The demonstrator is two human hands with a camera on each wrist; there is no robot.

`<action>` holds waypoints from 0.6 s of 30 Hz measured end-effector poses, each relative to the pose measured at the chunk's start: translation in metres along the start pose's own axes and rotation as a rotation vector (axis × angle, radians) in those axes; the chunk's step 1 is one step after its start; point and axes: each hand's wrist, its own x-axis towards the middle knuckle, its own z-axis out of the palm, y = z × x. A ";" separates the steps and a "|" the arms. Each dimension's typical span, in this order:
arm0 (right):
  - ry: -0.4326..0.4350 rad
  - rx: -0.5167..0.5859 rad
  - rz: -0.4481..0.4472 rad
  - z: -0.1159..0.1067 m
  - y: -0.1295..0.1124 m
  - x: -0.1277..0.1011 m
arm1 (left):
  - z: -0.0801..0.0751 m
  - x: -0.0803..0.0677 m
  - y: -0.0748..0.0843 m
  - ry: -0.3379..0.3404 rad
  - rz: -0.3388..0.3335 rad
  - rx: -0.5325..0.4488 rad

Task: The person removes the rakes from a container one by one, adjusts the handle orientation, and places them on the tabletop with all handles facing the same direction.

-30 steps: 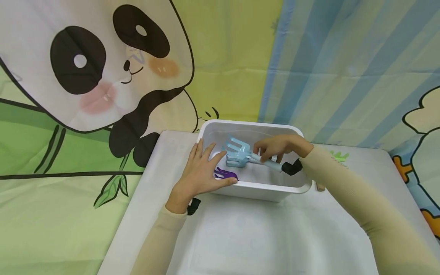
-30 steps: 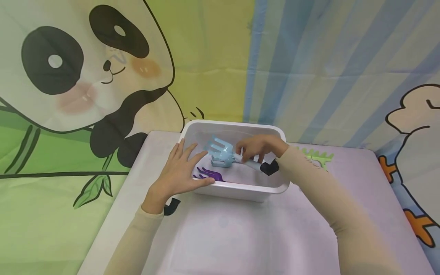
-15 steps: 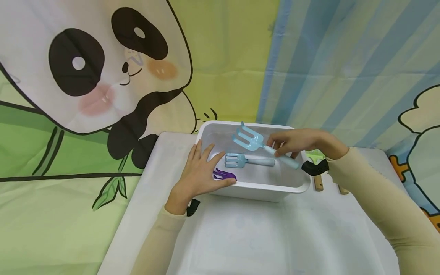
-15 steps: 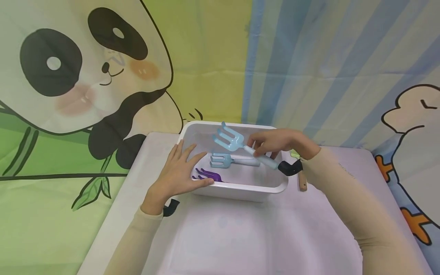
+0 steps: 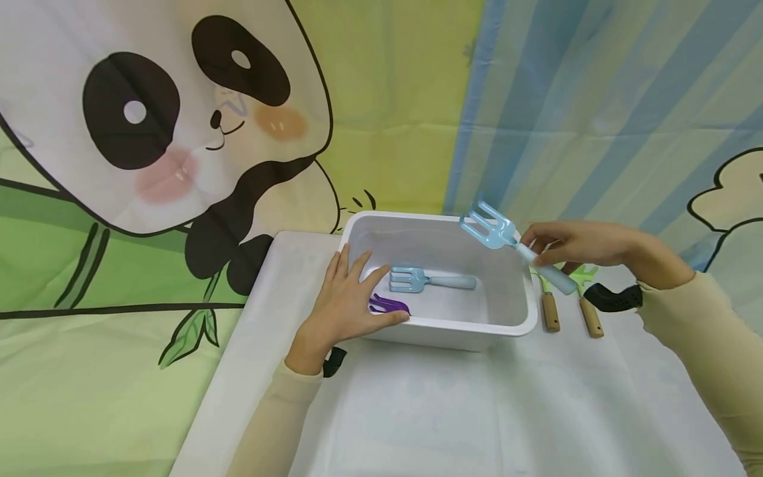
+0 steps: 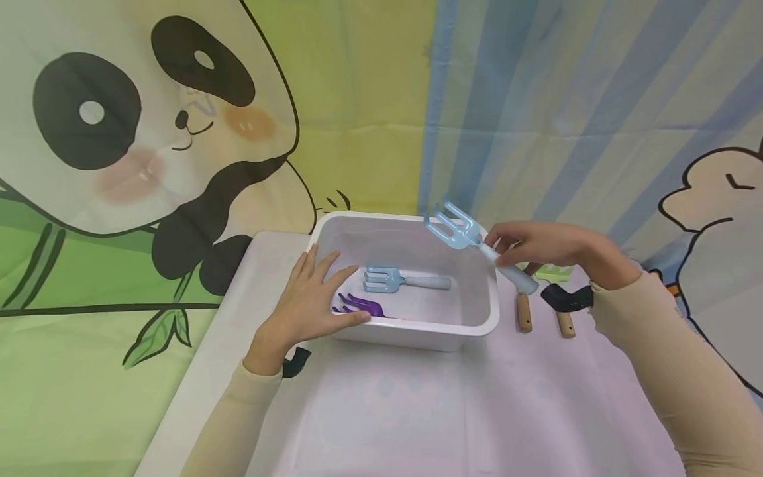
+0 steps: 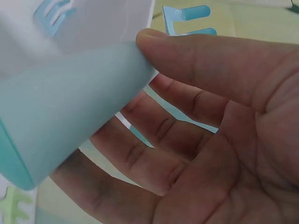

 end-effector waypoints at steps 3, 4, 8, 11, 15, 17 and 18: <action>0.029 0.025 0.011 -0.004 0.018 -0.011 | 0.000 0.000 0.000 0.001 -0.002 0.005; 0.037 0.034 0.015 -0.005 0.024 -0.015 | 0.000 0.000 -0.001 0.001 -0.003 0.006; 0.071 0.076 0.007 -0.011 0.052 -0.031 | 0.000 0.000 0.000 0.004 0.001 0.002; 0.100 0.105 0.010 -0.016 0.075 -0.043 | 0.000 0.000 0.000 0.004 0.005 -0.001; 0.137 0.128 0.052 -0.020 0.102 -0.057 | 0.000 0.000 0.001 0.006 0.006 -0.001; 0.157 0.139 0.081 -0.021 0.115 -0.063 | 0.000 0.000 0.001 0.008 0.006 0.000; 0.166 0.140 0.091 -0.022 0.121 -0.066 | 0.000 0.000 0.001 0.008 0.006 0.000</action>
